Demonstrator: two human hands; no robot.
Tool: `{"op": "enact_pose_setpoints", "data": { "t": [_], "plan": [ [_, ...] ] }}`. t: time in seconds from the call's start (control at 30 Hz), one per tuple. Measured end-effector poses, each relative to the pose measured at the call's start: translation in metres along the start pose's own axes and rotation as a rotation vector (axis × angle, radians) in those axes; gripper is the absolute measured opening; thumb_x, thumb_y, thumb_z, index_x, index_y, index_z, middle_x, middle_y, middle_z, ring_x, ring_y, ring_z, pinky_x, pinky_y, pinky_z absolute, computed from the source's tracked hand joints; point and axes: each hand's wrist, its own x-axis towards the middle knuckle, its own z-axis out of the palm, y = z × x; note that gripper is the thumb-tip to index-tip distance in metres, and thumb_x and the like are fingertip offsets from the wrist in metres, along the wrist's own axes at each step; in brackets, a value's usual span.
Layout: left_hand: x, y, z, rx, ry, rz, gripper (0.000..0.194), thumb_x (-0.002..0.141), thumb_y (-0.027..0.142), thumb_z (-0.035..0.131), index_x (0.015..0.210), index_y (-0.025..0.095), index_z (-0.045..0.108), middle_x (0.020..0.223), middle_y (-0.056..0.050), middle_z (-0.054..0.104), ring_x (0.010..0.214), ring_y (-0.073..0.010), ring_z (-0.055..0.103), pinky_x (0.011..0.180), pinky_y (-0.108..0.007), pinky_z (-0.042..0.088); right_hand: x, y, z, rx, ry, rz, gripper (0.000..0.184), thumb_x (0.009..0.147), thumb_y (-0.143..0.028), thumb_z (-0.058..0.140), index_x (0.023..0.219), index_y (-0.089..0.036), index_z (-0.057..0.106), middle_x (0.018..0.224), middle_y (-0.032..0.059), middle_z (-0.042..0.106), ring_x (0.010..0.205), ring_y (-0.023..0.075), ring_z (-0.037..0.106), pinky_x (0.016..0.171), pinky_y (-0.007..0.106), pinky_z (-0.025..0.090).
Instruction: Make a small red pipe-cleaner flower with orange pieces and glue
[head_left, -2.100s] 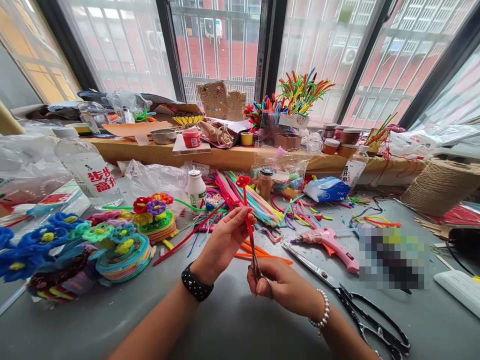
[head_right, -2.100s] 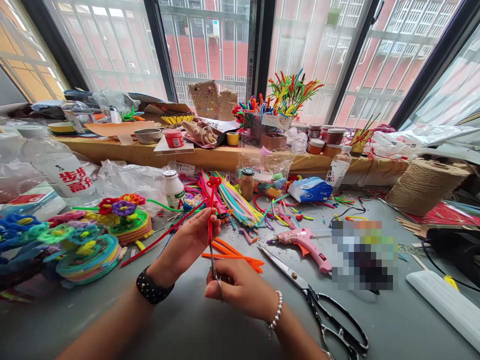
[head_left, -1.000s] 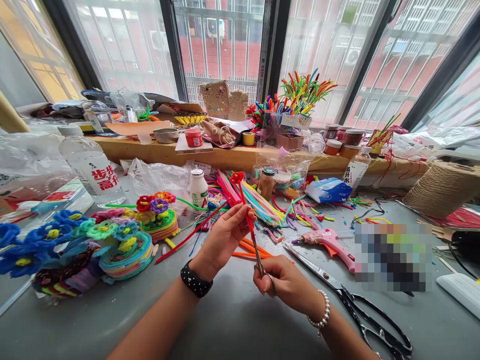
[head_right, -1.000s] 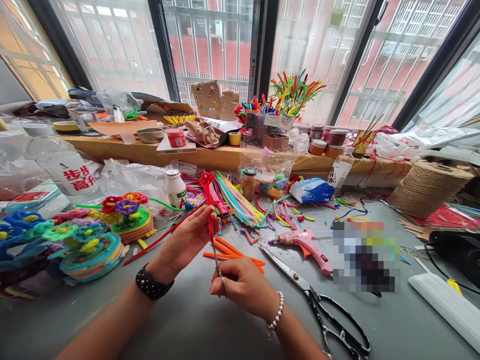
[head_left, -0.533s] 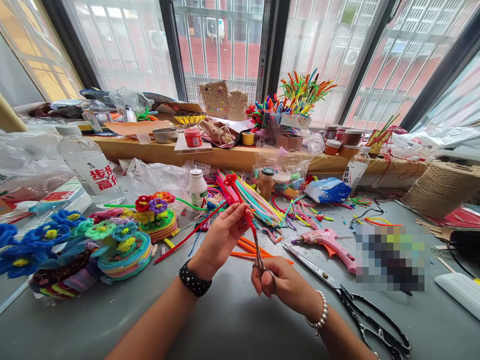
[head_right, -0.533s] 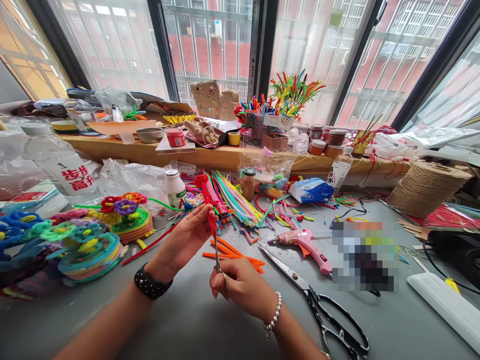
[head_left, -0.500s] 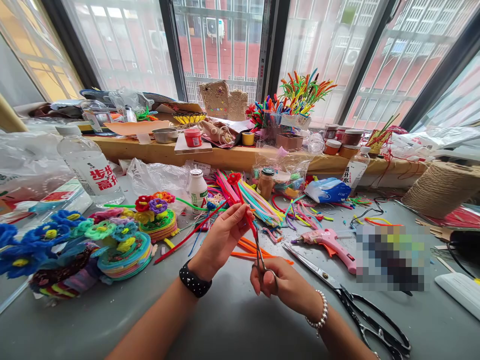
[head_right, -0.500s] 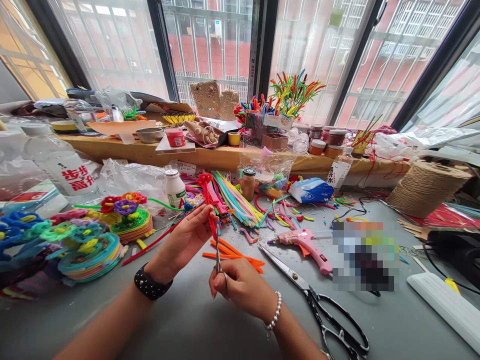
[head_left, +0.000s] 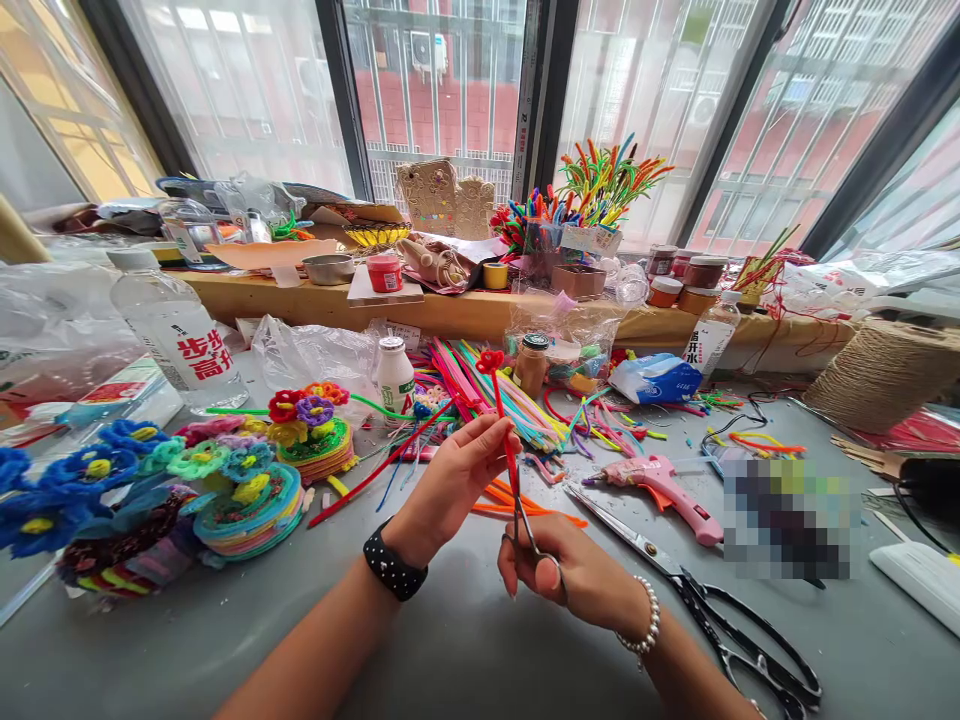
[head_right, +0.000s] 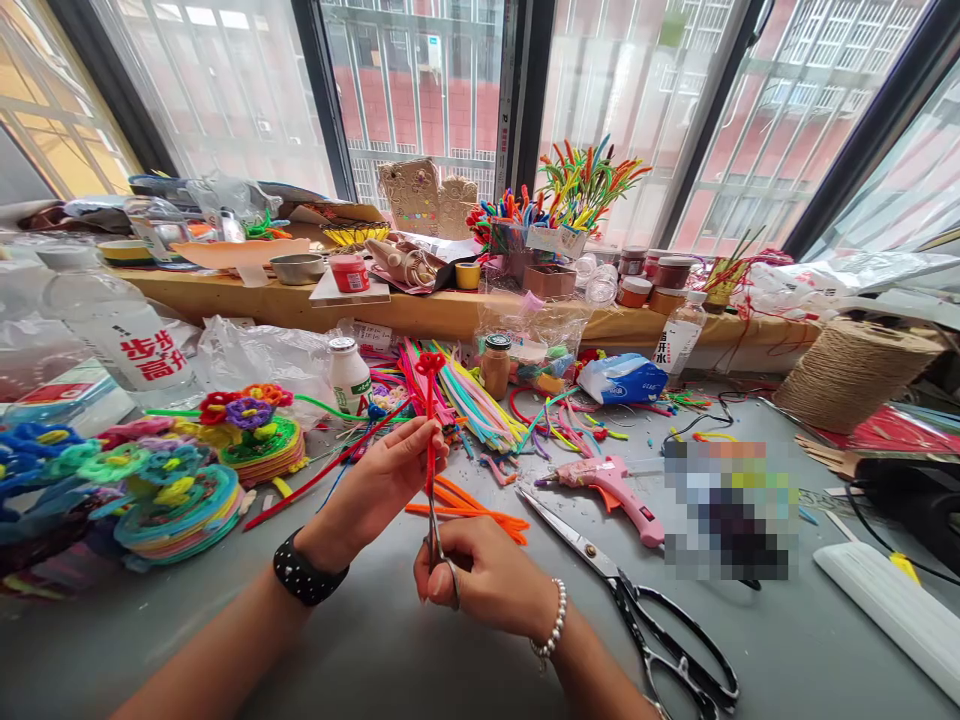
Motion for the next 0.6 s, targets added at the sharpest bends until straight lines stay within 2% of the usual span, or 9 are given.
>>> {"op": "enact_pose_setpoints", "data": {
  "t": [0.3,0.4,0.6],
  "plan": [
    [0.002,0.003,-0.001,-0.054,0.038,0.077,0.004,0.067,0.012,0.061,0.071,0.014,0.061,0.065,0.002,0.062,0.061,-0.0057,0.057,0.058,-0.016,0.044,0.002,0.012,0.003,0.003,0.164,0.127,0.058,0.064,-0.067,0.042,0.046,-0.012,0.05,0.039,-0.0031,0.039,0.036,0.0055,0.033,0.039,0.019,0.025],
    [0.002,0.003,-0.003,-0.054,0.029,0.089,0.004,0.069,0.012,0.06,0.072,0.014,0.061,0.066,0.001,0.062,0.062,-0.0054,0.057,0.059,-0.015,0.044,0.002,0.012,0.003,0.007,0.145,0.116,0.059,0.065,-0.067,0.04,0.047,-0.012,0.05,0.04,-0.0032,0.038,0.037,0.0056,0.032,0.039,0.019,0.025],
    [0.001,0.0,-0.004,-0.021,-0.017,0.063,0.003,0.071,0.013,0.058,0.073,0.013,0.06,0.067,0.002,0.061,0.063,-0.0046,0.056,0.06,-0.015,0.044,0.001,0.005,0.002,0.001,0.051,-0.004,0.067,0.064,-0.075,0.024,0.056,-0.013,0.048,0.05,-0.0023,0.039,0.046,0.0071,0.034,0.044,0.019,0.028]
  ]
}}
